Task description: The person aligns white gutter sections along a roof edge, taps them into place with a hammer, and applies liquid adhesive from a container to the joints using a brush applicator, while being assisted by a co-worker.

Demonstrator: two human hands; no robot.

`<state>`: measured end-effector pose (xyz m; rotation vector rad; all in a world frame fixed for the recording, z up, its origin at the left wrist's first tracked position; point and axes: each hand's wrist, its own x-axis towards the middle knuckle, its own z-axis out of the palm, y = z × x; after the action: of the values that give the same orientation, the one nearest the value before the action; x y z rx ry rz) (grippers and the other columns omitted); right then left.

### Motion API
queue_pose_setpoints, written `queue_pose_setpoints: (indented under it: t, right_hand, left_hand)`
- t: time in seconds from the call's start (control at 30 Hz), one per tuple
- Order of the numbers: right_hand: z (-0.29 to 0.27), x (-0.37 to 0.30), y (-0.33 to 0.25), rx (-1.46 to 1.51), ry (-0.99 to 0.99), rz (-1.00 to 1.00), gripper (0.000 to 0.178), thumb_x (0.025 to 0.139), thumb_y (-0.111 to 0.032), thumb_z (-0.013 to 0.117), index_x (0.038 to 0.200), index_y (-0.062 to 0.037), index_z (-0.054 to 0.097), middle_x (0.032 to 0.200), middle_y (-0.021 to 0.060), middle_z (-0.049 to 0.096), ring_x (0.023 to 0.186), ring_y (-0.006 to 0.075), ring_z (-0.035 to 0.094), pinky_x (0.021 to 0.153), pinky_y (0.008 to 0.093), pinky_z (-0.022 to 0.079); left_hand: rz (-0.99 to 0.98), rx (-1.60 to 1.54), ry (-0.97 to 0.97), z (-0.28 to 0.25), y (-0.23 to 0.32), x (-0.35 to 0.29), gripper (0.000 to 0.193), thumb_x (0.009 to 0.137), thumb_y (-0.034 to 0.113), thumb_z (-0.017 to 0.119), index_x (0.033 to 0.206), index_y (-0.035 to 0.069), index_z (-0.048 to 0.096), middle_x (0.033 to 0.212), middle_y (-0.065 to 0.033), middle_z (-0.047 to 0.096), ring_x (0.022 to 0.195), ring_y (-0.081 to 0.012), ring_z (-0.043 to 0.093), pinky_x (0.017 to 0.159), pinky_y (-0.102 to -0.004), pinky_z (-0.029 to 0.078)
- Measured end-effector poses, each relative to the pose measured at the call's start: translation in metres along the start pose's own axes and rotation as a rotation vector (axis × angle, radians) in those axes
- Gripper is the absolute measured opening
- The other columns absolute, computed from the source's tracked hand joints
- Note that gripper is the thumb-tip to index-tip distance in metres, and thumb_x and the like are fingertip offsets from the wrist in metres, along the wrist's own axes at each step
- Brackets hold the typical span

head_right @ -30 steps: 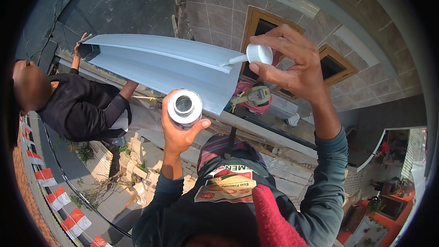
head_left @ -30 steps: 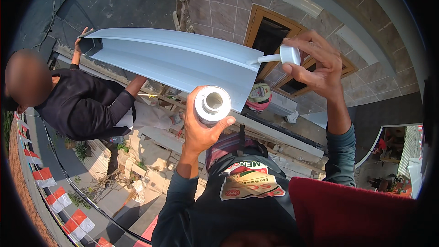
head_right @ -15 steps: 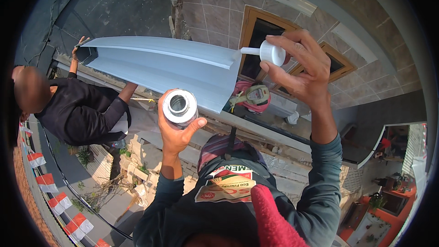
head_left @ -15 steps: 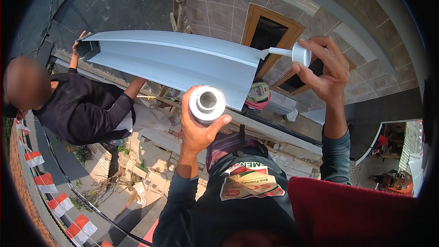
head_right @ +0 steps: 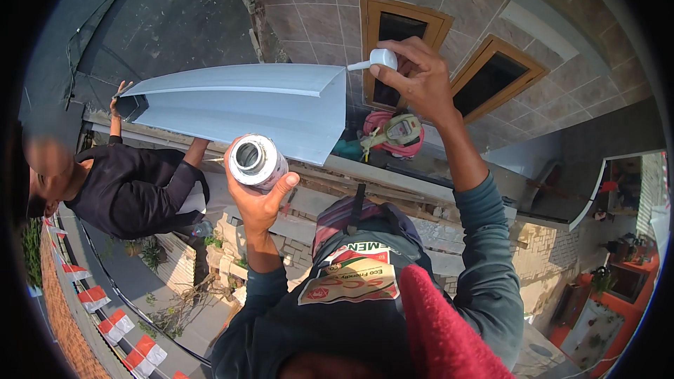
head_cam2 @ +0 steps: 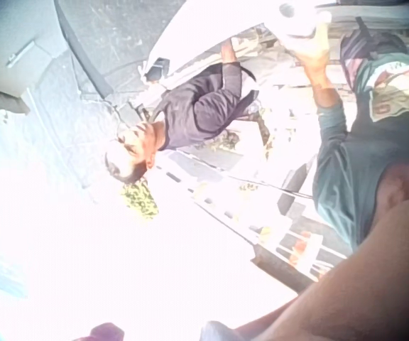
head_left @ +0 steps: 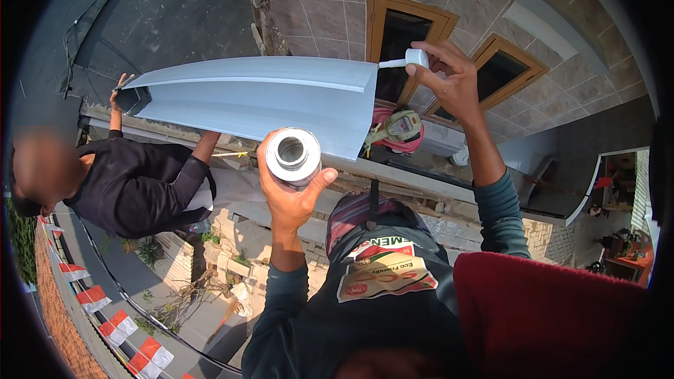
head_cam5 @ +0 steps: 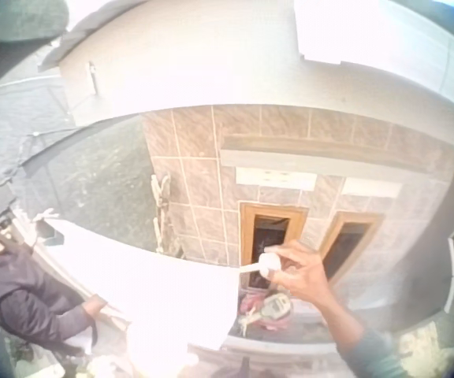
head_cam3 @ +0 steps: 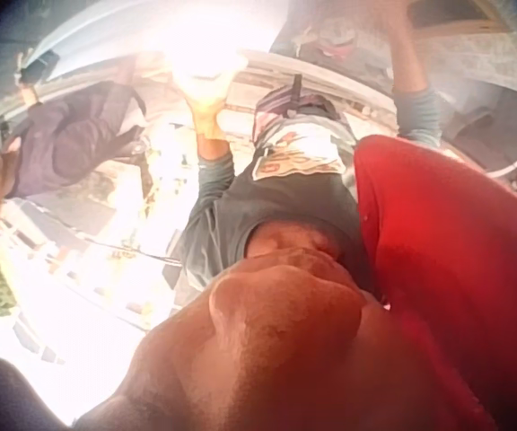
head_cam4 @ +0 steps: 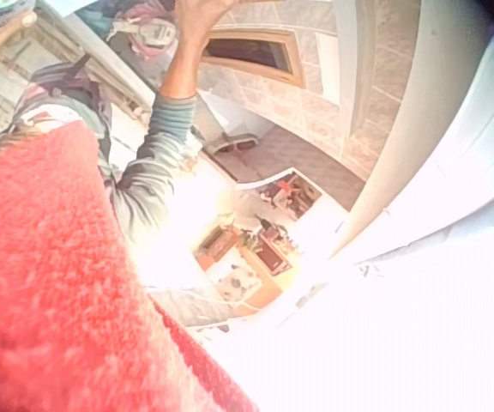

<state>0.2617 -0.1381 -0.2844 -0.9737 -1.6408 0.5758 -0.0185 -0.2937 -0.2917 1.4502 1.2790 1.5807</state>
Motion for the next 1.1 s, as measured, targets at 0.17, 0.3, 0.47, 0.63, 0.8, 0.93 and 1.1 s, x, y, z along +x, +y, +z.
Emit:
queue_pose_setpoints:
  t: [0.17, 0.3, 0.47, 0.63, 0.8, 0.93, 1.1]
  right_hand:
    - [-0.003, -0.025, -0.016, 0.065, 0.141, -0.071, 0.034, 0.080, -0.011, 0.083, 0.112, -0.0025, 0.075, 0.097, 0.0070, 0.067, 0.082, 0.0117, 0.063, 0.066, 0.0254, 0.052]
    - [0.004, -0.037, -0.036, -0.162, 0.110, -0.347, 0.038, 0.074, -0.007, 0.084, 0.110, -0.0025, 0.075, 0.098, 0.0104, 0.065, 0.081, 0.0163, 0.065, 0.061, 0.0254, 0.053]
    - [0.014, -0.042, -0.018, -0.282, -0.037, -0.404, 0.041, 0.071, -0.007, 0.086, 0.110, -0.0047, 0.075, 0.097, 0.0106, 0.064, 0.083, 0.0203, 0.066, 0.064, 0.0308, 0.055]
    - [0.014, -0.058, -0.012, -0.206, -0.238, -0.371, 0.039, 0.074, -0.008, 0.086, 0.111, -0.0059, 0.074, 0.098, 0.0099, 0.061, 0.080, 0.0207, 0.065, 0.064, 0.0314, 0.058]
    - [0.013, -0.027, -0.012, -0.315, 0.013, -0.449, 0.043, 0.072, -0.007, 0.086, 0.113, -0.0048, 0.074, 0.100, 0.0108, 0.063, 0.084, 0.0210, 0.066, 0.068, 0.0318, 0.056]
    - [0.013, -0.040, -0.017, -0.381, -0.091, -0.547, 0.046, 0.069, -0.005, 0.086, 0.114, -0.0071, 0.072, 0.100, 0.0093, 0.060, 0.082, 0.0228, 0.062, 0.062, 0.0324, 0.055]
    - [0.006, -0.062, -0.022, -0.387, -0.380, -0.483, 0.044, 0.070, -0.008, 0.085, 0.112, -0.0091, 0.072, 0.096, 0.0081, 0.059, 0.082, 0.0227, 0.062, 0.062, 0.0342, 0.055]
  left_hand:
    - [0.002, 0.018, -0.002, 0.001, 0.001, 0.002, 0.084, 0.071, 0.015, 0.092, 0.137, 0.000, 0.042, 0.116, -0.0104, 0.059, 0.105, -0.0182, 0.059, 0.092, -0.0315, 0.049]
    - [0.007, 0.014, 0.017, 0.000, -0.001, -0.001, 0.086, 0.071, 0.016, 0.093, 0.137, -0.001, 0.041, 0.117, -0.0104, 0.058, 0.105, -0.0185, 0.059, 0.093, -0.0318, 0.049]
    - [-0.049, 0.017, 0.007, 0.001, 0.003, 0.000, 0.091, 0.069, 0.021, 0.094, 0.139, -0.001, 0.040, 0.120, -0.0097, 0.055, 0.109, -0.0192, 0.057, 0.097, -0.0327, 0.047]
    - [-0.038, 0.016, 0.017, 0.003, 0.001, 0.000, 0.091, 0.069, 0.022, 0.094, 0.139, -0.001, 0.041, 0.120, -0.0097, 0.055, 0.109, -0.0192, 0.057, 0.097, -0.0325, 0.047]
    - [0.000, 0.047, 0.000, 0.006, 0.002, 0.000, 0.088, 0.070, 0.017, 0.094, 0.138, -0.001, 0.041, 0.118, -0.0107, 0.058, 0.106, -0.0189, 0.059, 0.094, -0.0320, 0.049]
    - [-0.003, 0.039, 0.009, 0.007, 0.000, 0.000, 0.087, 0.070, 0.017, 0.094, 0.138, -0.001, 0.041, 0.118, -0.0108, 0.058, 0.106, -0.0189, 0.060, 0.093, -0.0320, 0.050]
    - [0.021, 0.043, -0.010, 0.009, 0.000, 0.001, 0.086, 0.071, 0.016, 0.093, 0.137, -0.001, 0.041, 0.116, -0.0111, 0.058, 0.104, -0.0188, 0.060, 0.092, -0.0316, 0.050]
